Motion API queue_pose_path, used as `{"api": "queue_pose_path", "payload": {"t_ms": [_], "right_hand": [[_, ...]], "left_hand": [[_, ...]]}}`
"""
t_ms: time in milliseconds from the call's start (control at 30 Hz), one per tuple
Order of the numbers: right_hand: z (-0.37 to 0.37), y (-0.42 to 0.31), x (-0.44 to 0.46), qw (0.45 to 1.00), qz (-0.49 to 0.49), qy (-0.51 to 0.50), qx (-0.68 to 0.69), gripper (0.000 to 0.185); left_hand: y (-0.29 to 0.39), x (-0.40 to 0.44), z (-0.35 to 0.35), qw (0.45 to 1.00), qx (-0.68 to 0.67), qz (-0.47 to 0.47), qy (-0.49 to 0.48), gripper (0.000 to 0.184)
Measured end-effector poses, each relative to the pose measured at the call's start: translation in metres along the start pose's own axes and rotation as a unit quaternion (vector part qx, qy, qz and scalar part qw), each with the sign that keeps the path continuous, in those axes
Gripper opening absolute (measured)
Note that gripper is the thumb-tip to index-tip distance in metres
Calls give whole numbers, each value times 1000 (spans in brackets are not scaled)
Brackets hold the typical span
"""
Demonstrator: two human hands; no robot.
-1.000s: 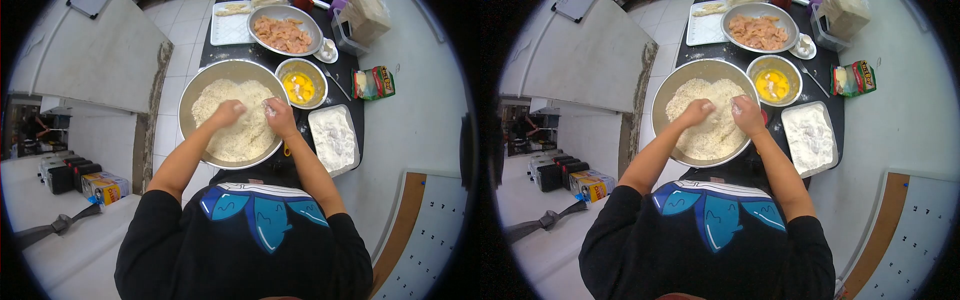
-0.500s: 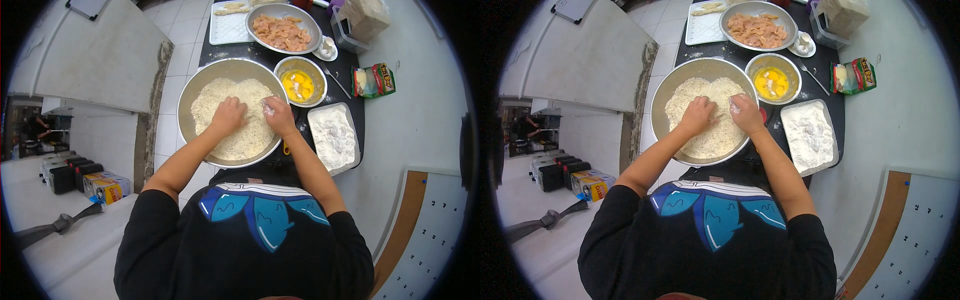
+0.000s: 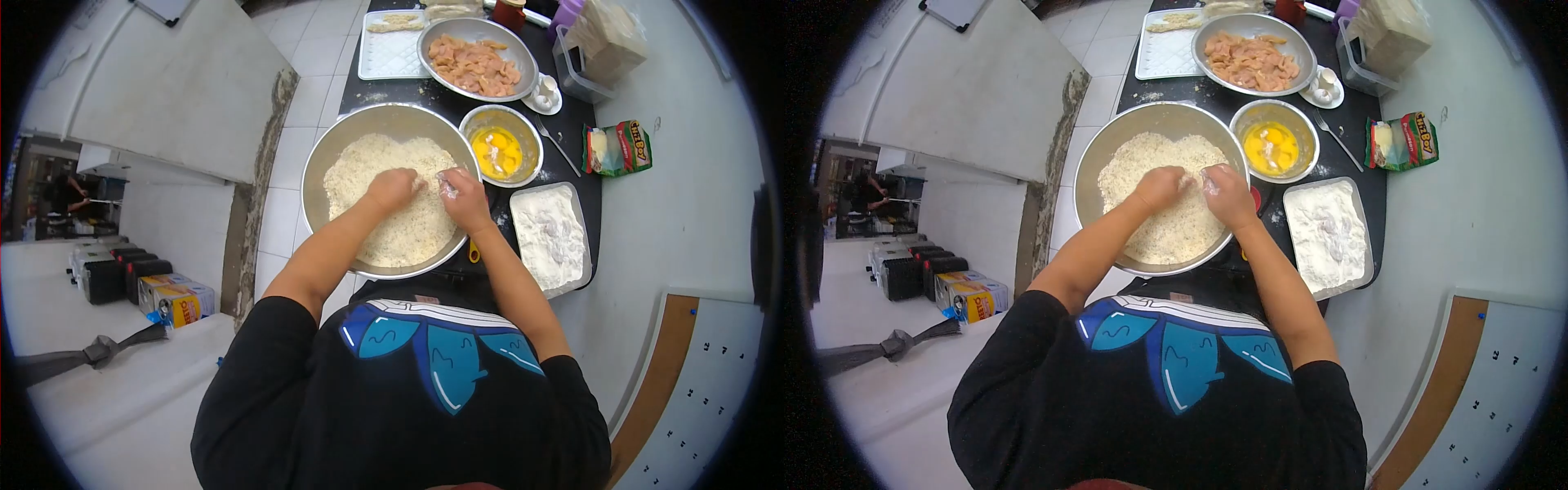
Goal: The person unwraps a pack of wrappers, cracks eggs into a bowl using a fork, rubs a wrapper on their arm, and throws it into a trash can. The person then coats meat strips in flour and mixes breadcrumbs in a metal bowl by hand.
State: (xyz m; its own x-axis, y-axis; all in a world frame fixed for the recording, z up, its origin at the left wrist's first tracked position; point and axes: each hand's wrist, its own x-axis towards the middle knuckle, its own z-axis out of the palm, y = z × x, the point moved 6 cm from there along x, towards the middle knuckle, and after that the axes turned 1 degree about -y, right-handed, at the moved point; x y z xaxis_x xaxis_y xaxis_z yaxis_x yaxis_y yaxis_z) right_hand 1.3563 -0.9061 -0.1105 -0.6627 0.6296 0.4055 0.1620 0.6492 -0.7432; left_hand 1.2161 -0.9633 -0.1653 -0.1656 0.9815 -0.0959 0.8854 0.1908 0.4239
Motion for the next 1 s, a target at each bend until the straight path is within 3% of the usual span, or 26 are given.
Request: {"api": "queue_pose_path", "payload": {"t_ms": [167, 267, 367, 467, 500, 600, 700, 800, 833, 900, 1000], "right_hand": [[0, -2, 1, 1000, 11, -10, 5, 18], [-1, -3, 1, 1000, -1, -7, 9, 19], [2, 0, 0, 1000, 2, -15, -6, 20], [3, 3, -1, 1000, -2, -10, -7, 20], [3, 3, -1, 1000, -3, -6, -10, 20], [4, 3, -1, 1000, -4, 1, -12, 19], [2, 0, 0, 1000, -3, -4, -4, 18], [1, -2, 1, 1000, 4, -5, 1, 18], [2, -1, 1, 1000, 7, -5, -1, 18], [2, -2, 1, 1000, 11, -6, -5, 17], [2, 0, 3, 1000, 8, -10, -9, 18]], "left_hand": [[5, 0, -34, 995, 34, -81, -45, 49], [-9, 4, -30, 997, -52, -57, 0, 47], [-62, 22, -34, 966, -188, -176, -26, 37], [-83, 19, -37, 976, 36, -195, 85, 32], [-87, 20, -25, 978, 57, -186, 72, 32], [-102, 21, -3, 957, -115, -265, 21, 30], [-84, 16, -10, 930, -293, -221, -26, 26], [-42, 6, -31, 977, -207, -32, 39, 26], [-20, 0, -36, 990, -109, 77, 43, 28], [24, -21, -40, 951, 90, 289, 54, 33], [12, -27, -12, 958, 107, 266, -6, 40]]}}
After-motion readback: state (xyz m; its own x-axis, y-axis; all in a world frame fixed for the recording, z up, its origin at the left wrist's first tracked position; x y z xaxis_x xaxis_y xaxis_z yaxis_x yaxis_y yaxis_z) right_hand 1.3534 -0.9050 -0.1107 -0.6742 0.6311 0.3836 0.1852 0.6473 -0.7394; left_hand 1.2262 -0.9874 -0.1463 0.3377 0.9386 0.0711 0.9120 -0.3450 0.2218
